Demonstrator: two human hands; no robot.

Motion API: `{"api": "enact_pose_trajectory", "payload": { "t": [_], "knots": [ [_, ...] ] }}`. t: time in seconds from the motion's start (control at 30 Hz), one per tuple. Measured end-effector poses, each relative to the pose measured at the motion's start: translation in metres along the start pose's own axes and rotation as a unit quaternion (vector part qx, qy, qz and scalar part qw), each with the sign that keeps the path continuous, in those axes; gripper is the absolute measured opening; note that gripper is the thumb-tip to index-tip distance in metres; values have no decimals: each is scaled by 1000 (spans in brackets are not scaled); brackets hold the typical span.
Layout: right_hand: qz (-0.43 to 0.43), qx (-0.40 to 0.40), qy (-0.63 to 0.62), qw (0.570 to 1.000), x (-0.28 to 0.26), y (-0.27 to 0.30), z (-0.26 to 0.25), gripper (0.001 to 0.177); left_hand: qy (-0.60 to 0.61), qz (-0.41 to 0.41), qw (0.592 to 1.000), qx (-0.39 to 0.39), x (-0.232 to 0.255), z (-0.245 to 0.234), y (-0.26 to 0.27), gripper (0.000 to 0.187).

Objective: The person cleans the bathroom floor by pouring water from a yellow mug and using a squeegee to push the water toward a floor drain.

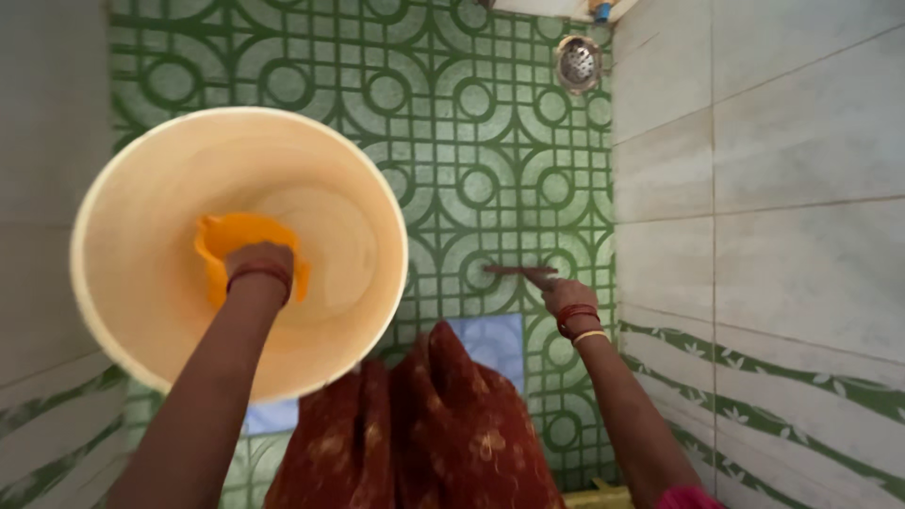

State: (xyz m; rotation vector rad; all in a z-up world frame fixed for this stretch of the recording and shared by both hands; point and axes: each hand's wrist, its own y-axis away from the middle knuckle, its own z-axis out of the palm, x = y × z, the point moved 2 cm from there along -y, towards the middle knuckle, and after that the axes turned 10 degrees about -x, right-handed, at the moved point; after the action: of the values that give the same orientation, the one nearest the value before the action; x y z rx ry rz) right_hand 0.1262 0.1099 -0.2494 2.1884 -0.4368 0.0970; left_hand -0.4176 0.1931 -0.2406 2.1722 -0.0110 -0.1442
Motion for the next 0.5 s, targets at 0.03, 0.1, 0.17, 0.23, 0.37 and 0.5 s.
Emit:
{"api": "enact_pose_trajectory", "payload": {
  "t": [0.03,0.1,0.17,0.23,0.37,0.5],
  "knots": [
    [6,1,2,1000,-1,-7,-6,35,-29,1,999,-17,8,7,-14,31],
    [-16,-30,61,998,-9,-17,-19,29,-87,25,995,-37,21,17,-42,31],
    [-44,-38,88,994,-16,-17,-30,36,-149,47,986,-64,30,35,-60,32],
    [-70,-48,110,990,-22,-20,-38,58,-292,89,949,-82,42,46,-72,34],
    [-21,-29,63,997,-15,-33,-33,29,-442,160,870,-148,60,67,-83,40],
    [-34,-8,50,998,-9,-36,-24,28,-514,233,811,-154,84,77,-91,43]
  ]
}}
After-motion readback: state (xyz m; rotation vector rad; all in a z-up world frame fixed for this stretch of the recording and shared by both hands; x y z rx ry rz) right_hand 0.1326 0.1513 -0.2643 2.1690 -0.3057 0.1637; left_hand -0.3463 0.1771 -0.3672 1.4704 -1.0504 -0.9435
